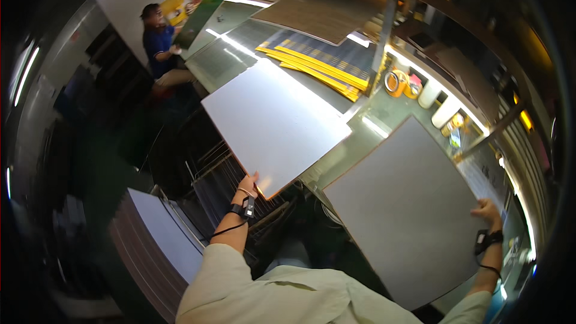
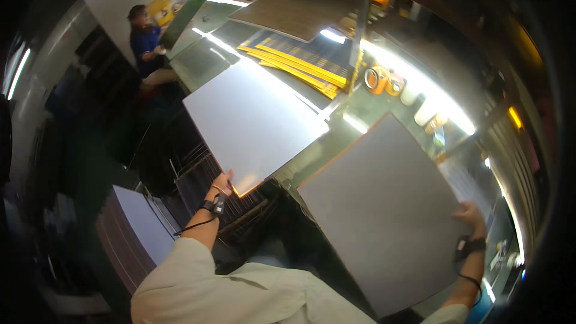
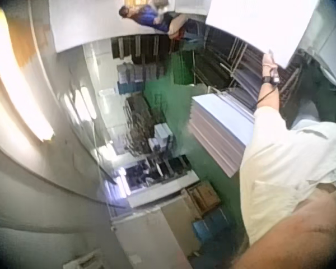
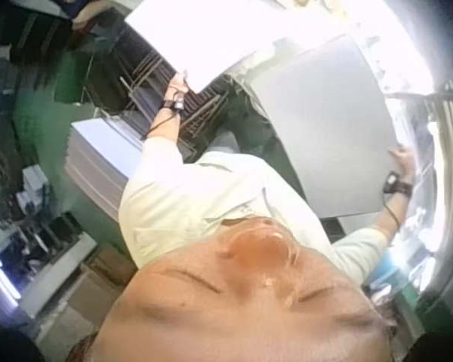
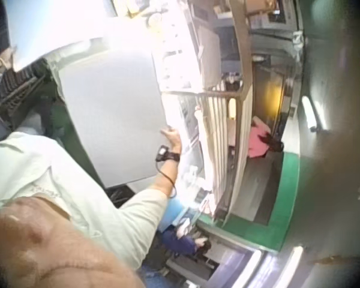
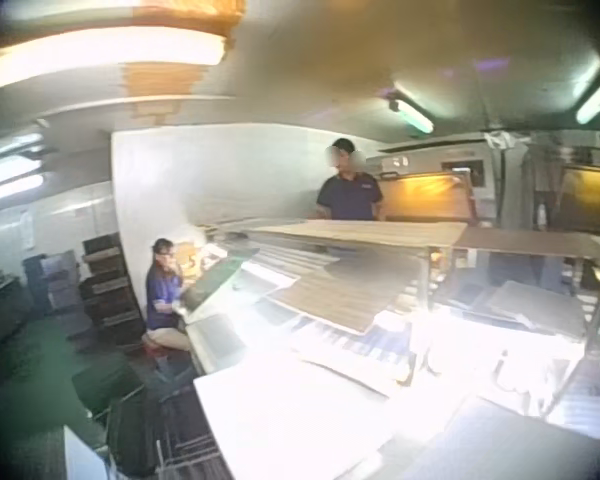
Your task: The person is inspecting and sorting metal sheets, placing them onto drying racks.
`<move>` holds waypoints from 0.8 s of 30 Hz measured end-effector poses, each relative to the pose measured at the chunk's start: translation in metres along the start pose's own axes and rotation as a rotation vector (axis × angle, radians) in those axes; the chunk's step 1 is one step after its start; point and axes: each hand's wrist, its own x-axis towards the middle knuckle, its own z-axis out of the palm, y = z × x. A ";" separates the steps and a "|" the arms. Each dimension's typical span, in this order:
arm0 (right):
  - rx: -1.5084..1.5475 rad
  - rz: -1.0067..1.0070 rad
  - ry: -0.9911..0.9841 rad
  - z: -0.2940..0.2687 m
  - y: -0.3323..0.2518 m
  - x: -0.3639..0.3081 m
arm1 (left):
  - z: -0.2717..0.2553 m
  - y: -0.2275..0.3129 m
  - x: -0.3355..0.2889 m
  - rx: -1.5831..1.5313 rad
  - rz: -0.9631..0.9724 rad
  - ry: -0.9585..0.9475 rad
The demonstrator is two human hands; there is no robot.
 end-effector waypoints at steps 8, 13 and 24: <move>-0.394 -0.405 0.347 0.105 -0.059 0.046 | 0.058 0.058 -0.115 -0.077 0.014 -0.073; 1.313 0.031 -0.648 0.258 -0.279 0.027 | 0.046 0.033 -0.147 -0.129 -0.110 -0.130; 1.529 -0.328 -0.363 0.194 -0.524 -0.018 | 0.001 0.033 -0.181 -0.263 -0.075 -0.370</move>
